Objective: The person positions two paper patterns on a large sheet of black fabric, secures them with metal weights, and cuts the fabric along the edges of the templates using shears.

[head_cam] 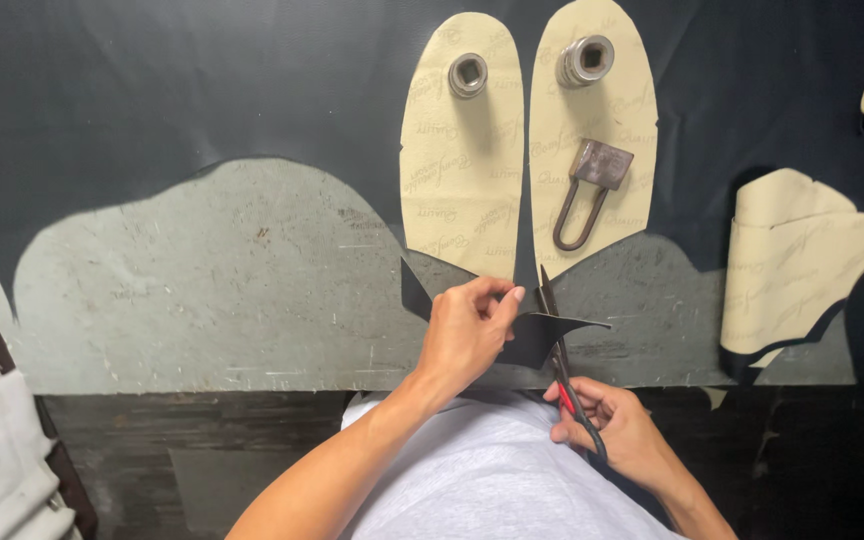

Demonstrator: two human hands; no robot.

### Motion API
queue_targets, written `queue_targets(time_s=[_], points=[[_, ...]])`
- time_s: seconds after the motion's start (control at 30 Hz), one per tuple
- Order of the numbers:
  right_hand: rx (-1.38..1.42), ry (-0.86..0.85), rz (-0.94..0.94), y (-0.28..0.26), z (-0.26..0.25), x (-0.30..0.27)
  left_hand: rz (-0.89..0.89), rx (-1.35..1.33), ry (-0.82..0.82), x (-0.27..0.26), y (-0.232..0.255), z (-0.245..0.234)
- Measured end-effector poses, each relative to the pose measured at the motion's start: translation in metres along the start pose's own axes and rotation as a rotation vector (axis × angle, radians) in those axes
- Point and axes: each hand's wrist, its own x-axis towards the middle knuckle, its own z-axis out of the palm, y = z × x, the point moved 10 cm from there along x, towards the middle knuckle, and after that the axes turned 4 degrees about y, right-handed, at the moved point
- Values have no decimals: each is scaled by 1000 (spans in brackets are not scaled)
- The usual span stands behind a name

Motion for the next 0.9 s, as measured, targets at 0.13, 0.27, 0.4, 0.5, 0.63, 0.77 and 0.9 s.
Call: queue_targets(time_s=[0.13, 0.27, 0.4, 0.5, 0.63, 0.77, 0.9], points=[[37, 72, 10, 5, 8, 2, 81, 71, -6, 7, 7, 0], [92, 115, 13, 8, 14, 2, 93, 89, -40, 9, 6, 0], [94, 139, 24, 9, 18, 1, 103, 109, -67, 12, 8, 0], [105, 150, 71, 12, 20, -2, 106, 111, -89, 13, 8, 2], [75, 125, 59, 2, 21, 0, 43, 62, -144, 16, 4, 4], [161, 155, -26, -12, 19, 9, 59, 62, -166, 15, 4, 6], [131, 182, 8, -15, 17, 12, 47, 64, -164, 17, 5, 5]])
